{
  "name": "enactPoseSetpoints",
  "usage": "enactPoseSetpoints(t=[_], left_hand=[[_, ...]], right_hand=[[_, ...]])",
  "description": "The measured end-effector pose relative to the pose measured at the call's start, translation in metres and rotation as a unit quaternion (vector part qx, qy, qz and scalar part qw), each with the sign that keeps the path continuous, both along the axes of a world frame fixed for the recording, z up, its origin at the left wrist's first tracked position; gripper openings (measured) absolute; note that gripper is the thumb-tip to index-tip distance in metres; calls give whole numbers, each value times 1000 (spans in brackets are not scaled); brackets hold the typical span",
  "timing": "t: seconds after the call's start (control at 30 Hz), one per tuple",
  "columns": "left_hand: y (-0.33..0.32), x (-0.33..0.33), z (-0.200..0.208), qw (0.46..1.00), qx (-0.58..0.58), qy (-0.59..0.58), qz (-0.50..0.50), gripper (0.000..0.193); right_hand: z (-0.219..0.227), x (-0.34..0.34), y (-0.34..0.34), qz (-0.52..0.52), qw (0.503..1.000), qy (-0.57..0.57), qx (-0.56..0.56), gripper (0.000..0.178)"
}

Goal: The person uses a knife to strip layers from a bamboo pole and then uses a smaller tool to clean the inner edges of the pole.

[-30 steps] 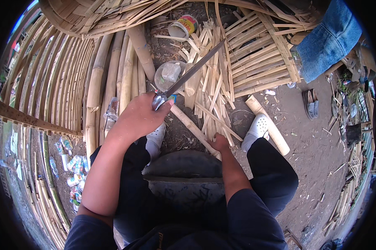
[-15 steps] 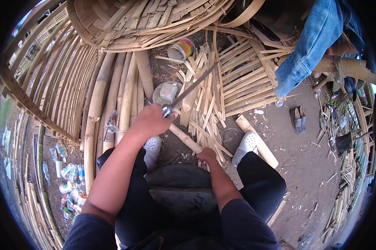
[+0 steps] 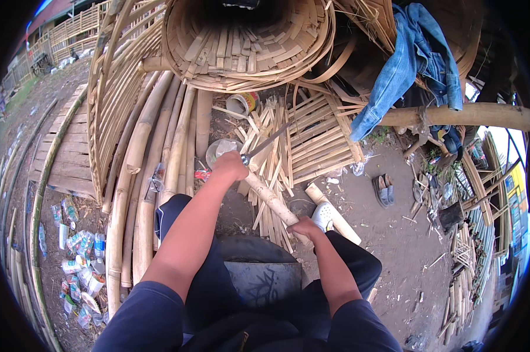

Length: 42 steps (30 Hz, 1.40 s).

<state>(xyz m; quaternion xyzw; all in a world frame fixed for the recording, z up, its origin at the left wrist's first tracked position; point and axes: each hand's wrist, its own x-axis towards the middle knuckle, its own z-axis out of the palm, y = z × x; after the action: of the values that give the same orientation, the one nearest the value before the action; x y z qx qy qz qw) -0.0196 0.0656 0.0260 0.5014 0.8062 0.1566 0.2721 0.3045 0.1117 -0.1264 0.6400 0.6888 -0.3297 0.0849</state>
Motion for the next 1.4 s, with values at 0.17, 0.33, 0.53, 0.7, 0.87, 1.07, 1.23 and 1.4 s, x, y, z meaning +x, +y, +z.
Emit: enactPoseSetpoints(t=[0.17,0.33,0.53,0.7,0.87,1.07,1.23,1.4], left_hand=[[-1,2,2,999,-15,-50,8,41],[-3,2,-6,999,19,-49,10,40],[-18,1,1,1000,-12,-28,-6,41],[-29,-10,-10,999,45,28,5,39],[-37,9,-8,998,30,-17,-45,35],[-55,-1,-34,997,51,39,-34,39],[-57,-5,-36,1000,29,4,-10,39],[-51,6,-24,995,-39,-89,-31,44]], right_hand=[[91,30,-40,35,987,-96,127,68],[154,55,-58,-21,972,124,197,54],[261,3,-78,-34,829,353,432,29],[284,-47,-72,11,685,510,520,19],[79,-22,-10,-94,959,3,267,43],[66,-34,-24,-77,968,84,224,47],[67,-40,-24,-75,974,83,195,49],[46,-27,-20,-91,971,140,169,41]])
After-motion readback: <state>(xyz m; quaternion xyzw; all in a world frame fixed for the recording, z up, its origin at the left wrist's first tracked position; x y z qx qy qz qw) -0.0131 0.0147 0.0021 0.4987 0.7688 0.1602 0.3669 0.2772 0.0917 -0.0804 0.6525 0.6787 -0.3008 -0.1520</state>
